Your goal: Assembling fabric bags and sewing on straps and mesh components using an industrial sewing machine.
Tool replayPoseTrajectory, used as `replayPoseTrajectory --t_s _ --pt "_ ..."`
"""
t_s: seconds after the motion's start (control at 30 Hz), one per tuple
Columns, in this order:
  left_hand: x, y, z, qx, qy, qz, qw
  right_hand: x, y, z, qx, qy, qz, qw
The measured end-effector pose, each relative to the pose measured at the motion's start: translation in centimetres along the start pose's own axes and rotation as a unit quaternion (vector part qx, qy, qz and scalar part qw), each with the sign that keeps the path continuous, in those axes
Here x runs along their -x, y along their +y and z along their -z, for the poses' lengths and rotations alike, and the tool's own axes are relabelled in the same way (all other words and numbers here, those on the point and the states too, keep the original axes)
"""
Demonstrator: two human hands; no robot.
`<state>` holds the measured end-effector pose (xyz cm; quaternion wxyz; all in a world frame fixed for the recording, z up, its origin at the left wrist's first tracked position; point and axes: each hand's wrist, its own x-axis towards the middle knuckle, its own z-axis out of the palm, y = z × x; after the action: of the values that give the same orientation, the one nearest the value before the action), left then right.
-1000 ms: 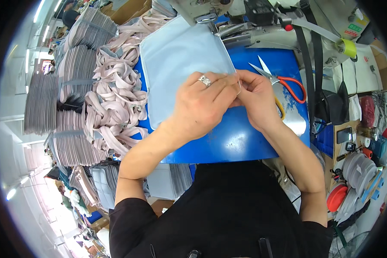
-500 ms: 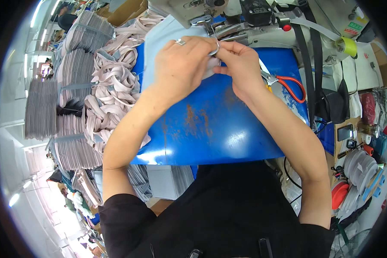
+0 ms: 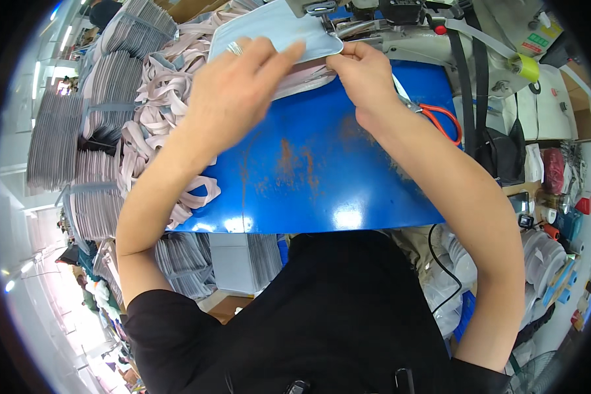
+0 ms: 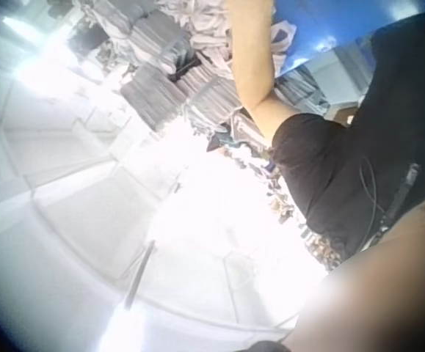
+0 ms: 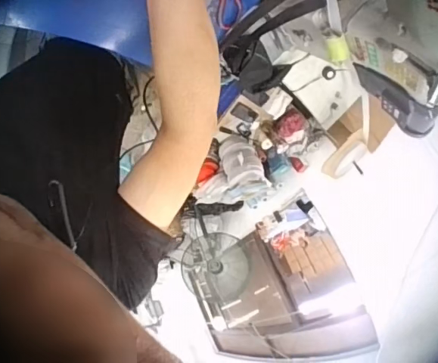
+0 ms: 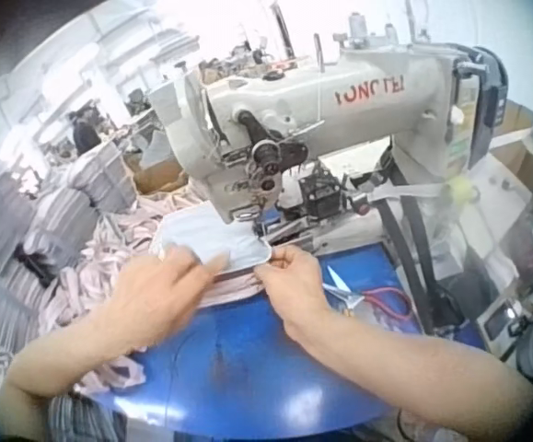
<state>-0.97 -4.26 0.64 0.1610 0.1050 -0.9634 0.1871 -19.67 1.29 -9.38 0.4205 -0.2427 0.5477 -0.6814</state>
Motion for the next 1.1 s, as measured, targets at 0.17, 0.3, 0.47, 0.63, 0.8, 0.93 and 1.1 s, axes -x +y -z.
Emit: replayPoseTrajectory --t_s 0.17,0.3,0.47,0.63,0.8,0.93,1.1 --pt "0.4 6.5 -4.0 0.170 0.047 0.120 0.977 -0.4 -0.2 0.9 -0.012 -0.015 -0.007 1.000" --pt "-1.2 8.4 -8.4 0.235 0.198 0.241 0.921 -0.5 -0.5 1.2 -0.025 -0.023 -0.019 0.999" --pt "-1.8 8.0 -9.5 0.234 0.251 0.319 0.884 -0.3 -0.4 1.2 -0.014 -0.038 -0.013 0.999" --pt "-0.2 7.8 -8.7 0.179 0.104 0.352 0.913 -0.4 0.0 1.0 0.032 0.001 -0.013 0.999" --pt "0.1 7.4 -9.9 0.232 0.194 0.286 0.909 -0.8 0.5 1.3 0.020 -0.011 -0.019 1.000" --pt "0.7 6.9 -10.9 0.187 0.163 0.284 0.926 -0.9 0.7 1.3 0.040 -0.017 -0.007 0.999" --pt "3.3 6.7 -8.3 0.199 0.125 0.275 0.932 -0.6 0.5 1.2 0.040 -0.004 -0.002 0.999"
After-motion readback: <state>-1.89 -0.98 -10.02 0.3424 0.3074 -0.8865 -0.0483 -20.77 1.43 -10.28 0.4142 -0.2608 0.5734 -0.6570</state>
